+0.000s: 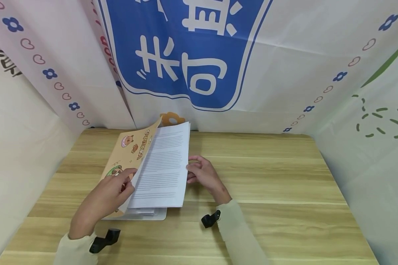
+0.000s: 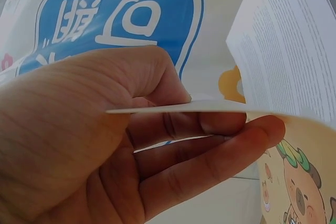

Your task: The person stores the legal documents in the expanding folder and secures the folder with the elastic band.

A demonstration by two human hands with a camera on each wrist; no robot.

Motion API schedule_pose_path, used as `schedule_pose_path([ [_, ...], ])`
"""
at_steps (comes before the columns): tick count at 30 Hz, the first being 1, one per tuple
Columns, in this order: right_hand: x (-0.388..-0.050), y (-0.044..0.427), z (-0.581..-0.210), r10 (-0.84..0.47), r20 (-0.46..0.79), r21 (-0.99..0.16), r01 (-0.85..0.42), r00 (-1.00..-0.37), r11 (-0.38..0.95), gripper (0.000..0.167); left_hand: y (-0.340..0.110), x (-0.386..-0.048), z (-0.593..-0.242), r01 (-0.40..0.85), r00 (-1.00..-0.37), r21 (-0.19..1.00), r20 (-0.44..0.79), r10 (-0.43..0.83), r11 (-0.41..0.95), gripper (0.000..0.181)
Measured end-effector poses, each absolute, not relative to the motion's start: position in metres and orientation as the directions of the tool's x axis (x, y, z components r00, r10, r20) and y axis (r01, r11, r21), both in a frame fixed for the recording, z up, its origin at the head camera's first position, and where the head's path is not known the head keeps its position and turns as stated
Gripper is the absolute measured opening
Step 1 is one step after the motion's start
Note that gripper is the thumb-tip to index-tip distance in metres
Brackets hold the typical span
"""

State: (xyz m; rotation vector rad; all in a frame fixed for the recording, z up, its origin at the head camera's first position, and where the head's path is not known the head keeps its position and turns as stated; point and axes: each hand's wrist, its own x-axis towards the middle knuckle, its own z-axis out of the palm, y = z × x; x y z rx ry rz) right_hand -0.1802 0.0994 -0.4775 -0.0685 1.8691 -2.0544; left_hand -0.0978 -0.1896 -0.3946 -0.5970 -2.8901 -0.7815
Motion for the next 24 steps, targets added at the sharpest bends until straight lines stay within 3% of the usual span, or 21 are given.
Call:
schedule_pose_path([
  [24,-0.174,0.055,-0.476,-0.345,-0.137,-0.987,0.156,-0.929,-0.027,0.048,-0.188,-0.097,-0.394,0.369,-0.929,0.464,0.164,0.331,0.805,0.042],
])
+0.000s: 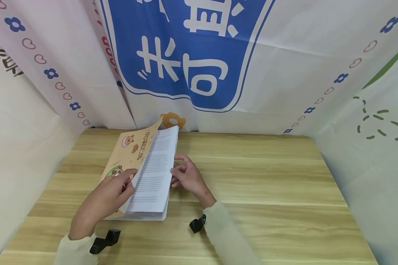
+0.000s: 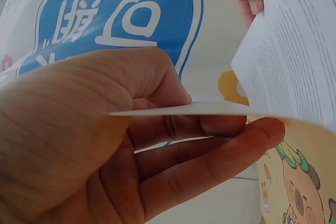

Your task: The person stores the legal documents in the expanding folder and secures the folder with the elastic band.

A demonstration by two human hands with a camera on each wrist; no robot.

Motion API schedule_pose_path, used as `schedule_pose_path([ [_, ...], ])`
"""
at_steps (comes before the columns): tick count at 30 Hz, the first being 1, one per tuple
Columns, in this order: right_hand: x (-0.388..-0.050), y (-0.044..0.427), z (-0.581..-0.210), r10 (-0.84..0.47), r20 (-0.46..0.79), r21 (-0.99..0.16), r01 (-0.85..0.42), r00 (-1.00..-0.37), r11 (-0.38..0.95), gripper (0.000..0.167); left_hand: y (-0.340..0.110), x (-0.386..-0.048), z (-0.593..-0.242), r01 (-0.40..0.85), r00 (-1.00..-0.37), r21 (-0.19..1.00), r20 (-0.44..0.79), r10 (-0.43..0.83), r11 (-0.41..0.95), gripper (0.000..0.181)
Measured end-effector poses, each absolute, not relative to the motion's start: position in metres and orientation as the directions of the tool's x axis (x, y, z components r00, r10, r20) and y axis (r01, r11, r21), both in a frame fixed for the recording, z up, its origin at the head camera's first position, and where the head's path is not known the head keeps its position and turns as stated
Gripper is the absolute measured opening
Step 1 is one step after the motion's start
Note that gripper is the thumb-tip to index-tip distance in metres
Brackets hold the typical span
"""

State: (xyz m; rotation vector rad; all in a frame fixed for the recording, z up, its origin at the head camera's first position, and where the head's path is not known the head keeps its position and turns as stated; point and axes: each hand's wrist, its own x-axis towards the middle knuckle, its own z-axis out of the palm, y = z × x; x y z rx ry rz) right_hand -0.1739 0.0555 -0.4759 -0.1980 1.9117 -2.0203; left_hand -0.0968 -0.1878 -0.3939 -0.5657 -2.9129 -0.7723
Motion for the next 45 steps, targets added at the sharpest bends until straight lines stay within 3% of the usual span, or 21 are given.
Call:
schedule_pose_path([
  [18,-0.175,0.032,-0.476,-0.356,-0.139,-0.990,0.142,-0.924,0.019,0.049,-0.187,-0.095,-0.392,0.346,-0.938,0.457,0.139,0.318,0.820,0.042],
  [33,-0.179,0.013,-0.467,-0.320,-0.175,-0.970,0.106,-0.931,0.219,0.054,-0.188,-0.097,-0.393,0.366,-0.931,0.437,0.153,0.333,0.822,0.041],
  [45,-0.183,0.003,-0.470,-0.307,-0.183,-0.954,0.094,-0.934,0.283,0.058,-0.188,-0.097,-0.394,0.350,-0.936,0.447,0.121,0.331,0.823,0.042],
])
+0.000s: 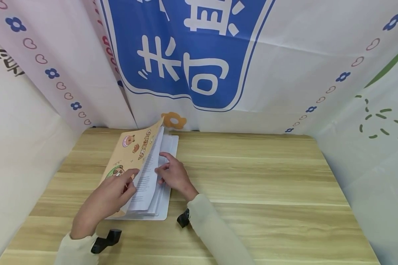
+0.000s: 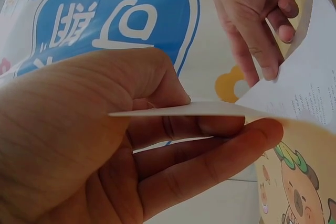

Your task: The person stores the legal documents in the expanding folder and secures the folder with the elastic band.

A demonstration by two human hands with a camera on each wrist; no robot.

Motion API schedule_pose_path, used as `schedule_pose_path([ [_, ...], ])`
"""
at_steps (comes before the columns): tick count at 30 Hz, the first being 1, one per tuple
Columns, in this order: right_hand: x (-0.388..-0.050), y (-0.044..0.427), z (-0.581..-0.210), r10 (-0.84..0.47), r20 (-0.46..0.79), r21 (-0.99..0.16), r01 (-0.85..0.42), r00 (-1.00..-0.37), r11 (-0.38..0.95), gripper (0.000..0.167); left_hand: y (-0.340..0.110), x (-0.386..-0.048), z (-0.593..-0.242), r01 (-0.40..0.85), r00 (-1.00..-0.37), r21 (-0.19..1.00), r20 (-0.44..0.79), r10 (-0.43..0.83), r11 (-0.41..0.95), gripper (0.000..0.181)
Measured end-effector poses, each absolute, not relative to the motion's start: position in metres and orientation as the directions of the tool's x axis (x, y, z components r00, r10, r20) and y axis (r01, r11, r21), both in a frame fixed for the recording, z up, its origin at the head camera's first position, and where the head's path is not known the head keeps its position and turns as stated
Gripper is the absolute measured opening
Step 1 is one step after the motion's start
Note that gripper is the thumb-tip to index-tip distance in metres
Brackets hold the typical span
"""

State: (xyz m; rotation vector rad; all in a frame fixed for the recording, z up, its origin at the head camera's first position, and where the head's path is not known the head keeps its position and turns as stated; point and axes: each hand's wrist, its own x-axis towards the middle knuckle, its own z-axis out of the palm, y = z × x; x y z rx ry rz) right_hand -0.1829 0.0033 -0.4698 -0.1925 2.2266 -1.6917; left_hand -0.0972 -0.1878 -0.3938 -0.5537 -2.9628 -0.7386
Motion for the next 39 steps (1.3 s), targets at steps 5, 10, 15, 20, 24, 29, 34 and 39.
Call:
schedule_pose_path([
  [5,-0.184,0.003,-0.472,-0.308,-0.182,-0.955,0.094,-0.934,0.282,0.059,-0.187,-0.097,-0.394,0.330,-0.942,0.452,0.098,0.322,0.829,0.042],
  [10,-0.184,0.004,-0.473,-0.300,-0.197,-0.952,0.109,-0.933,0.284,0.059,-0.185,-0.098,-0.396,0.329,-0.942,0.453,0.094,0.323,0.828,0.042],
  [15,-0.184,0.006,-0.473,-0.307,-0.202,-0.949,0.108,-0.930,0.297,0.058,-0.183,-0.100,-0.401,0.356,-0.931,0.469,0.102,0.350,0.808,0.041],
  [20,-0.183,0.011,-0.473,-0.318,-0.224,-0.939,0.117,-0.921,0.322,0.054,-0.181,-0.102,-0.406,0.367,-0.924,0.486,0.090,0.373,0.793,0.041],
  [24,-0.182,0.017,-0.474,-0.340,-0.224,-0.934,0.102,-0.913,0.342,0.049,-0.179,-0.103,-0.411,0.370,-0.920,0.499,0.080,0.383,0.784,0.041],
  [29,-0.181,0.030,-0.477,-0.358,-0.213,-0.937,0.086,-0.909,0.340,0.045,-0.173,-0.105,-0.420,0.368,-0.919,0.494,0.065,0.389,0.787,0.043],
  [34,-0.180,0.049,-0.478,-0.334,-0.198,-0.939,0.080,-0.922,0.336,0.039,-0.163,-0.107,-0.425,0.341,-0.928,0.428,0.012,0.372,0.837,0.044],
  [39,-0.179,0.070,-0.477,-0.297,-0.152,-0.924,0.029,-0.943,0.382,0.035,-0.155,-0.106,-0.428,0.366,-0.925,0.313,0.015,0.380,0.877,0.043],
])
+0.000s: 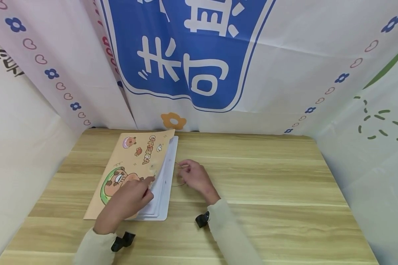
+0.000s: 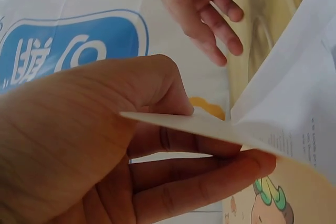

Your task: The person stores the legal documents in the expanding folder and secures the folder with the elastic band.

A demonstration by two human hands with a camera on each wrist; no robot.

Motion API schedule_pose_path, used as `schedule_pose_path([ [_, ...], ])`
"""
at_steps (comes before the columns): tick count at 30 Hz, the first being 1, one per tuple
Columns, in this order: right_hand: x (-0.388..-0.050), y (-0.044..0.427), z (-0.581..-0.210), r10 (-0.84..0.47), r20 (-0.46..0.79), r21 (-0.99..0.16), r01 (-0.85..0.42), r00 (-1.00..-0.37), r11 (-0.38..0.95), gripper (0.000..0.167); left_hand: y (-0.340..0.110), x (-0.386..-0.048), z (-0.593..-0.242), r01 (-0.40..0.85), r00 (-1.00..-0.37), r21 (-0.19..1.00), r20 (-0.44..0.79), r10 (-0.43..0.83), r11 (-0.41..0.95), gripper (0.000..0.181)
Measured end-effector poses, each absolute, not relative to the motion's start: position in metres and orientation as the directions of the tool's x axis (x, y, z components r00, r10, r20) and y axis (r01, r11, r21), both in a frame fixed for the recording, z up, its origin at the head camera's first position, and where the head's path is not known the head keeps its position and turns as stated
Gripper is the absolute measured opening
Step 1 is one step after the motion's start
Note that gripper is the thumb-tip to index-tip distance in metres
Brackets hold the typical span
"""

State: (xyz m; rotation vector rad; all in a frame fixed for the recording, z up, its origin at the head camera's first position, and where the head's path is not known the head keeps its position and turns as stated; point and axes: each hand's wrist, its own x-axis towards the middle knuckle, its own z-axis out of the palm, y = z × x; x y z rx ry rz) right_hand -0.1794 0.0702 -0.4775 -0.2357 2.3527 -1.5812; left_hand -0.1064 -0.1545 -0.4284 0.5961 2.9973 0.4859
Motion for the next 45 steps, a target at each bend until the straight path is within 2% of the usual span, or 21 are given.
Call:
schedule_pose_path([
  [3,-0.180,0.081,-0.479,-0.265,-0.113,-0.888,-0.022,-0.958,0.459,0.031,-0.151,-0.106,-0.433,0.386,-0.919,0.254,0.024,0.393,0.887,0.042],
  [8,-0.181,0.090,-0.481,-0.232,-0.100,-0.827,-0.049,-0.968,0.560,0.026,-0.141,-0.104,-0.440,0.382,-0.919,0.223,-0.010,0.394,0.897,0.043],
  [11,-0.180,0.090,-0.481,-0.240,-0.115,-0.825,-0.042,-0.964,0.563,0.026,-0.136,-0.104,-0.442,0.372,-0.922,0.208,-0.028,0.386,0.905,0.040],
  [19,-0.180,0.090,-0.480,-0.285,-0.136,-0.840,-0.043,-0.949,0.541,0.025,-0.129,-0.107,-0.448,0.360,-0.927,0.169,-0.047,0.373,0.917,0.019],
  [23,-0.180,0.090,-0.480,-0.290,-0.142,-0.838,-0.042,-0.946,0.545,0.025,-0.128,-0.108,-0.452,0.358,-0.925,0.160,-0.070,0.373,0.920,0.029],
  [28,-0.180,0.089,-0.481,-0.289,-0.141,-0.830,-0.046,-0.947,0.556,0.024,-0.131,-0.106,-0.453,0.306,-0.929,0.213,-0.145,0.340,0.928,0.047],
  [39,-0.180,0.087,-0.479,-0.276,-0.140,-0.790,-0.061,-0.951,0.611,0.021,-0.162,-0.116,-0.446,0.233,-0.926,0.298,-0.222,0.304,0.926,0.060],
  [45,-0.178,0.084,-0.480,-0.260,-0.122,-0.706,-0.101,-0.958,0.701,0.012,-0.179,-0.126,-0.442,0.184,-0.929,0.314,-0.254,0.269,0.931,0.075],
])
